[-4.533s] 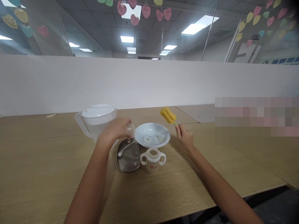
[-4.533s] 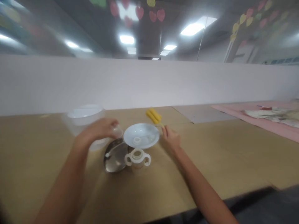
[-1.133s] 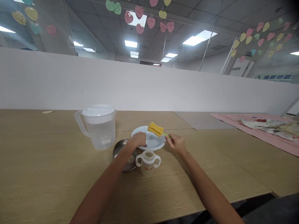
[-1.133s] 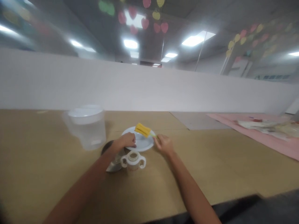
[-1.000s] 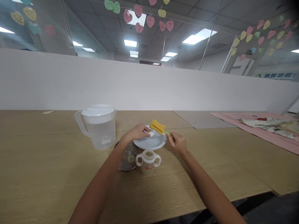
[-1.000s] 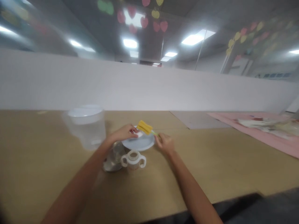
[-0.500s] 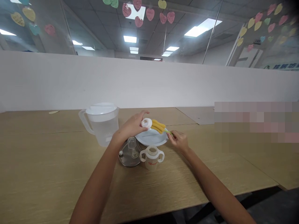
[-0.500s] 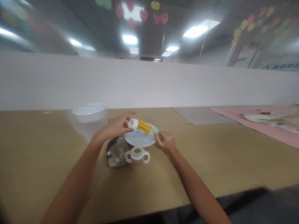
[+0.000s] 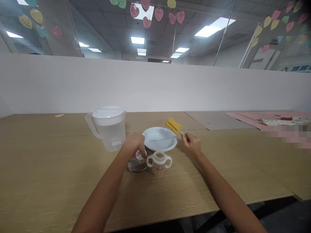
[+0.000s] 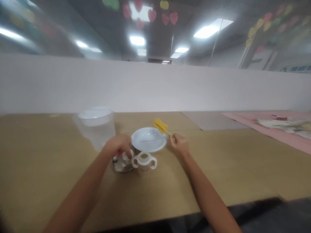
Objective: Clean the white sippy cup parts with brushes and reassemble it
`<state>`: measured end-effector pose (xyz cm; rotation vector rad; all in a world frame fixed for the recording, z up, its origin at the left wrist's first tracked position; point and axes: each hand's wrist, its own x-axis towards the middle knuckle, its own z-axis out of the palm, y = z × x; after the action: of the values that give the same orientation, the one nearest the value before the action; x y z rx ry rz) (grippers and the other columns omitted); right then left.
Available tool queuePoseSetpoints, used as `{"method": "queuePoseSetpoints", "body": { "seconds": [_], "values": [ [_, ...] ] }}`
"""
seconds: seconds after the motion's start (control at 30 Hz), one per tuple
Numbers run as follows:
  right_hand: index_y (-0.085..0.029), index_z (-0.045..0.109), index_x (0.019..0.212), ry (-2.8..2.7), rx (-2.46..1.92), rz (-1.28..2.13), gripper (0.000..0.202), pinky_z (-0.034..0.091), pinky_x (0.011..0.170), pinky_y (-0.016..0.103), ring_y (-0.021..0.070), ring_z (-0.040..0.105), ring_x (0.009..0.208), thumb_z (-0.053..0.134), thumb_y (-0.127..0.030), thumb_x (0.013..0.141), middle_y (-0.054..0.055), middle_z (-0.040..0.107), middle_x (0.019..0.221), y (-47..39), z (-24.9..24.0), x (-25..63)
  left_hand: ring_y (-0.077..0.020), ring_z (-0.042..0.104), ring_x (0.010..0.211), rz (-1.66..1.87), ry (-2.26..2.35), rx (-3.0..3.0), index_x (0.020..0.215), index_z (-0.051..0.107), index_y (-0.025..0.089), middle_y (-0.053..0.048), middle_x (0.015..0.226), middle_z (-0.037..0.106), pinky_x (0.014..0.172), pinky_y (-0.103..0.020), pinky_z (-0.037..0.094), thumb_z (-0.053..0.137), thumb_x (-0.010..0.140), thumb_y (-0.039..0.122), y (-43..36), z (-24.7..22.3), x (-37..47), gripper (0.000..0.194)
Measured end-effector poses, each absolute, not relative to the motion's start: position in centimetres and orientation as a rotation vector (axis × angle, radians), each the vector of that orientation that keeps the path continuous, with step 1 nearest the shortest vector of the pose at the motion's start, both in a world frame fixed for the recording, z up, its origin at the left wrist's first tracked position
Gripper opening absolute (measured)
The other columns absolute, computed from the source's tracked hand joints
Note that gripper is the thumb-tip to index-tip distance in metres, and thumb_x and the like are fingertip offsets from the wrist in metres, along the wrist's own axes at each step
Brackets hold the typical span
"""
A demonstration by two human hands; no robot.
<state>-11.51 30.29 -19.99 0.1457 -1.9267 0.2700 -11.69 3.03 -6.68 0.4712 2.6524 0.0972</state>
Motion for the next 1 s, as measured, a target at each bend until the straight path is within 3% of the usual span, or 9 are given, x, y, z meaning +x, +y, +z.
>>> {"method": "queuePoseSetpoints", "body": {
  "seconds": [0.17,0.3,0.4,0.47,0.53,0.6,0.7,0.83,1.0],
  "values": [
    [-0.014,0.05,0.058,-1.949,0.182,0.236,0.043,0.024,0.048,0.021,0.0075,0.036,0.044,0.039,-0.04,0.092,-0.001,0.044,0.049,30.1,-19.9,-11.5,-0.0248,0.06,0.06,-0.106,2.497,0.381,0.044,0.056,0.012,-0.008,0.054,0.06,0.068,-0.039,0.051,0.074,0.052,0.03,4.1,-7.9,-12.5,0.027],
    [-0.014,0.05,0.059,-1.966,0.183,0.226,0.043,0.024,0.048,0.021,0.0078,0.037,0.044,0.039,-0.039,0.092,-0.001,0.045,0.05,30.1,-19.9,-11.5,-0.0254,0.06,0.059,-0.108,2.526,0.38,0.044,0.057,0.012,-0.009,0.057,0.062,0.064,-0.037,0.05,0.076,0.05,0.027,4.4,-8.4,-12.3,0.025],
    [-0.014,0.05,0.059,-1.964,0.201,0.232,0.041,0.025,0.048,0.021,0.0077,0.037,0.044,0.04,-0.038,0.092,-0.001,0.045,0.049,30.3,-20.0,-11.6,-0.0264,0.062,0.067,-0.153,2.755,0.533,0.057,0.064,0.01,-0.013,0.07,0.066,0.065,-0.034,0.05,0.073,0.052,0.017,4.6,-7.5,-10.9,0.013],
    [-0.015,0.05,0.061,-1.947,0.22,0.249,0.039,0.026,0.048,0.021,0.0078,0.037,0.044,0.04,-0.036,0.092,-0.001,0.044,0.049,30.4,-20.0,-11.5,-0.0263,0.062,0.078,-0.16,2.961,0.719,0.074,0.068,0.01,-0.015,0.084,0.067,0.071,-0.033,0.049,0.065,0.063,0.014,4.8,-6.4,-9.1,0.012],
    [-0.015,0.051,0.062,-1.918,0.227,0.274,0.036,0.027,0.049,0.021,0.0082,0.038,0.045,0.04,-0.034,0.091,-0.001,0.044,0.049,30.3,-19.9,-11.4,-0.024,0.062,0.084,-0.082,3.033,0.888,0.088,0.067,0.013,-0.013,0.092,0.066,0.074,-0.032,0.048,0.05,0.079,0.019,5.3,-5.1,-7.0,0.021],
    [-0.015,0.05,0.063,-1.89,0.228,0.304,0.035,0.028,0.05,0.021,0.0085,0.039,0.046,0.04,-0.033,0.091,-0.001,0.044,0.05,30.2,-19.7,-11.3,-0.0241,0.062,0.085,0.002,3.007,1.055,0.094,0.066,0.017,-0.011,0.092,0.066,0.073,-0.033,0.048,0.044,0.084,0.032,5.8,-4.2,-4.9,0.028],
    [-0.016,0.048,0.062,-1.862,0.238,0.347,0.033,0.028,0.05,0.021,0.0087,0.037,0.046,0.041,-0.032,0.09,-0.001,0.042,0.049,30.1,-19.5,-11.1,-0.0287,0.062,0.086,-0.142,2.922,1.052,0.095,0.066,0.016,-0.011,0.091,0.066,0.072,-0.036,0.048,0.061,0.071,0.045,6.7,-4.0,-3.0,0.038],
    [-0.016,0.046,0.061,-1.847,0.218,0.441,0.03,0.026,0.048,0.021,0.0084,0.034,0.044,0.041,-0.028,0.088,-0.003,0.037,0.048,30.1,-19.3,-11.0,-0.029,0.062,0.084,-0.275,2.811,1.085,0.095,0.065,0.014,-0.011,0.092,0.066,0.069,-0.035,0.048,0.069,0.062,0.035,7.2,-5.3,-3.5,0.04],
    [-0.016,0.051,0.068,-1.867,0.234,0.529,0.023,0.028,0.048,0.021,0.0084,0.035,0.042,0.036,-0.022,0.084,-0.003,0.038,0.048,30.0,-19.1,-10.8,-0.025,0.06,0.082,-0.151,2.731,1.11,0.089,0.066,0.016,-0.009,0.09,0.064,0.065,-0.029,0.046,0.073,0.053,0.032,7.2,-6.8,-5.4,0.04]
  ]
}}
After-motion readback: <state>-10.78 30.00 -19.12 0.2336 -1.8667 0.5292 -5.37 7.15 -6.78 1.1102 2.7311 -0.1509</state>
